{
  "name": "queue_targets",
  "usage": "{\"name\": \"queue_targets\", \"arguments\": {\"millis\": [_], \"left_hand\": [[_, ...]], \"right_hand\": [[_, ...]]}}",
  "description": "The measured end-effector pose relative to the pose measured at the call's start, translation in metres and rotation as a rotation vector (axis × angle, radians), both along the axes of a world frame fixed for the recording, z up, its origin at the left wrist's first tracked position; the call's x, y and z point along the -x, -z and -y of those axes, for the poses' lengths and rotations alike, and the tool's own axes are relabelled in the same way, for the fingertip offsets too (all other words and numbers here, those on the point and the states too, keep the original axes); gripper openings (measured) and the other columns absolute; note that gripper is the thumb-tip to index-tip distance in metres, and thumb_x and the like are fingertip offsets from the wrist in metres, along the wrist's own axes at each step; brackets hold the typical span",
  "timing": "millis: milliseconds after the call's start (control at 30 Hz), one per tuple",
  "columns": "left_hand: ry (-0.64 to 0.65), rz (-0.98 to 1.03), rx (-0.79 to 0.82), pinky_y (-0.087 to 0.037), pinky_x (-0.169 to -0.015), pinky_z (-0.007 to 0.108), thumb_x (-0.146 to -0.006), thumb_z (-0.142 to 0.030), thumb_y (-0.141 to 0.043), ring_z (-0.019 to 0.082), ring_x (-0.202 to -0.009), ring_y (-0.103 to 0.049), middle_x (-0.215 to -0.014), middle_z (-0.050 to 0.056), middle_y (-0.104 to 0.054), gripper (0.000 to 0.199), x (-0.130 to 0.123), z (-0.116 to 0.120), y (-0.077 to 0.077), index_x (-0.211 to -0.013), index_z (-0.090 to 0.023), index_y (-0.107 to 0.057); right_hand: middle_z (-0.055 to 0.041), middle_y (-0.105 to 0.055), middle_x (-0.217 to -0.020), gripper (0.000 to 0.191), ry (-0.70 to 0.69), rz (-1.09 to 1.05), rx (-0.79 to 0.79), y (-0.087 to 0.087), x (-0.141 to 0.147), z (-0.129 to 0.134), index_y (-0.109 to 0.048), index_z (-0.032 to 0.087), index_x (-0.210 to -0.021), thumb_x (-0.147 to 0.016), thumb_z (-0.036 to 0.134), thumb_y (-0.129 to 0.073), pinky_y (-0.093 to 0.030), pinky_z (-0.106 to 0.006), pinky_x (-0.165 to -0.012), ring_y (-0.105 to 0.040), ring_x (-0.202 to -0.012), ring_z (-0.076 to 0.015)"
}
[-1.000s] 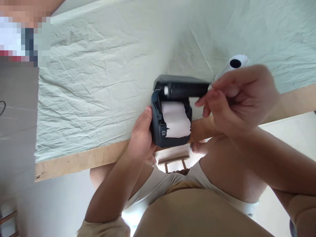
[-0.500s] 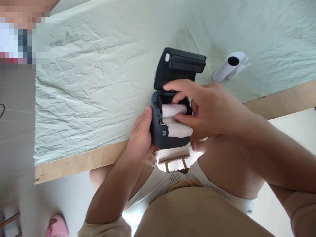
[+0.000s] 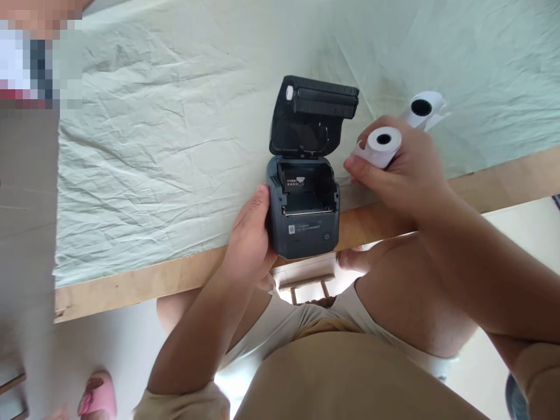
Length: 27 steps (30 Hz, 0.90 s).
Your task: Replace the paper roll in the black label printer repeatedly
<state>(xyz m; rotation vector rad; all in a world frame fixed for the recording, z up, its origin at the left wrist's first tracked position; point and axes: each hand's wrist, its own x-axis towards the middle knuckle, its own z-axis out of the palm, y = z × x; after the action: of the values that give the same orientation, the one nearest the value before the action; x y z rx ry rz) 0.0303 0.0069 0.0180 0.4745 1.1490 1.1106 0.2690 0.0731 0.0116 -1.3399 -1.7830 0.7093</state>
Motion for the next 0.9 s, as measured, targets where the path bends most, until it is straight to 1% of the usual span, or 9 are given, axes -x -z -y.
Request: {"name": "queue_targets", "arguments": {"millis": [67,167,300,367,500,567,633,767,900], "left_hand": [[-0.001,-0.008,0.029,-0.077,-0.085,0.043,-0.097,-0.071,-0.083,0.035,-0.107,-0.089,-0.091,0.006,-0.086,0.05,0.0,0.0,-0.001,-0.1,-0.021,-0.078],[-0.001,-0.019,0.042,-0.076,-0.084,0.041,-0.096,-0.07,-0.085,0.034,-0.108,-0.089,-0.094,0.006,-0.087,0.049,0.0,0.0,-0.003,-0.1,-0.021,-0.078],[-0.019,-0.015,0.039,-0.076,-0.082,0.038,-0.098,-0.07,-0.084,0.032,-0.103,-0.09,-0.09,0.004,-0.086,0.049,-0.001,-0.001,-0.005,-0.096,-0.021,-0.077],[-0.007,-0.013,0.054,-0.076,-0.082,0.039,-0.1,-0.07,-0.081,0.033,-0.104,-0.089,-0.089,0.005,-0.085,0.049,-0.001,-0.001,-0.007,-0.098,-0.021,-0.077],[0.041,-0.015,0.089,-0.076,-0.078,0.043,-0.1,-0.072,-0.08,0.036,-0.105,-0.088,-0.087,0.007,-0.084,0.051,0.001,0.001,-0.007,-0.102,-0.021,-0.078],[0.032,-0.011,0.094,-0.075,-0.074,0.042,-0.098,-0.071,-0.083,0.036,-0.103,-0.088,-0.085,0.006,-0.082,0.05,0.001,0.001,-0.006,-0.1,-0.022,-0.077],[0.007,-0.009,0.09,-0.075,-0.073,0.04,-0.096,-0.068,-0.085,0.036,-0.102,-0.089,-0.082,0.005,-0.081,0.046,0.001,0.001,-0.005,-0.095,-0.023,-0.075],[-0.009,-0.004,0.054,-0.076,-0.078,0.04,-0.097,-0.061,-0.087,0.035,-0.107,-0.089,-0.083,0.005,-0.082,0.041,-0.002,0.0,-0.005,-0.092,-0.023,-0.074],[-0.052,0.008,0.113,-0.077,-0.082,0.04,-0.103,-0.055,-0.081,0.034,-0.107,-0.089,-0.083,0.004,-0.084,0.035,-0.003,-0.002,-0.007,-0.092,-0.022,-0.077]], "right_hand": [[-0.0053,-0.077,-0.096,0.033,0.0,0.149,-0.075,0.001,-0.002,0.0,-0.061,0.03,-0.093,-0.09,0.049,-0.089,-0.061,-0.052,-0.092,-0.074,-0.098,-0.0301],[-0.0095,-0.078,-0.116,0.03,0.019,0.304,-0.02,0.004,-0.002,-0.002,-0.063,0.031,-0.111,-0.093,0.04,-0.085,-0.062,-0.056,-0.098,-0.076,-0.109,-0.0341],[-0.0101,-0.078,-0.126,0.048,0.021,0.439,0.055,-0.001,0.0,0.006,-0.061,0.03,-0.136,-0.093,0.03,-0.083,-0.063,-0.059,-0.105,-0.078,-0.118,-0.0394],[-0.0088,-0.078,-0.134,0.048,0.04,0.446,-0.055,-0.011,-0.005,0.014,-0.064,0.034,-0.142,-0.097,0.035,-0.082,-0.063,-0.061,-0.109,-0.077,-0.125,-0.0413],[-0.003,-0.076,-0.137,0.04,0.145,0.439,-0.436,-0.022,-0.038,0.015,-0.069,0.051,-0.151,-0.114,0.038,-0.06,-0.062,-0.059,-0.114,-0.075,-0.133,-0.0382],[-0.005,-0.07,-0.149,0.052,0.165,0.406,-0.441,-0.016,-0.059,0.002,-0.065,0.05,-0.159,-0.109,0.036,-0.07,-0.059,-0.056,-0.119,-0.07,-0.144,-0.04],[-0.0101,-0.069,-0.15,0.062,0.15,0.394,-0.354,-0.006,-0.075,-0.012,-0.068,0.043,-0.157,-0.098,0.034,-0.085,-0.062,-0.055,-0.114,-0.075,-0.136,-0.0406],[-0.0063,-0.078,-0.13,0.041,0.155,0.502,-0.146,0.008,-0.084,-0.025,-0.075,0.042,-0.143,-0.103,0.035,-0.081,-0.063,-0.058,-0.117,-0.077,-0.131,-0.0367],[-0.0054,-0.076,-0.12,0.048,0.302,0.331,-0.2,-0.001,-0.078,-0.017,-0.071,0.044,-0.144,-0.099,0.051,-0.087,-0.069,-0.054,-0.097,-0.077,-0.11,-0.0339]]}}
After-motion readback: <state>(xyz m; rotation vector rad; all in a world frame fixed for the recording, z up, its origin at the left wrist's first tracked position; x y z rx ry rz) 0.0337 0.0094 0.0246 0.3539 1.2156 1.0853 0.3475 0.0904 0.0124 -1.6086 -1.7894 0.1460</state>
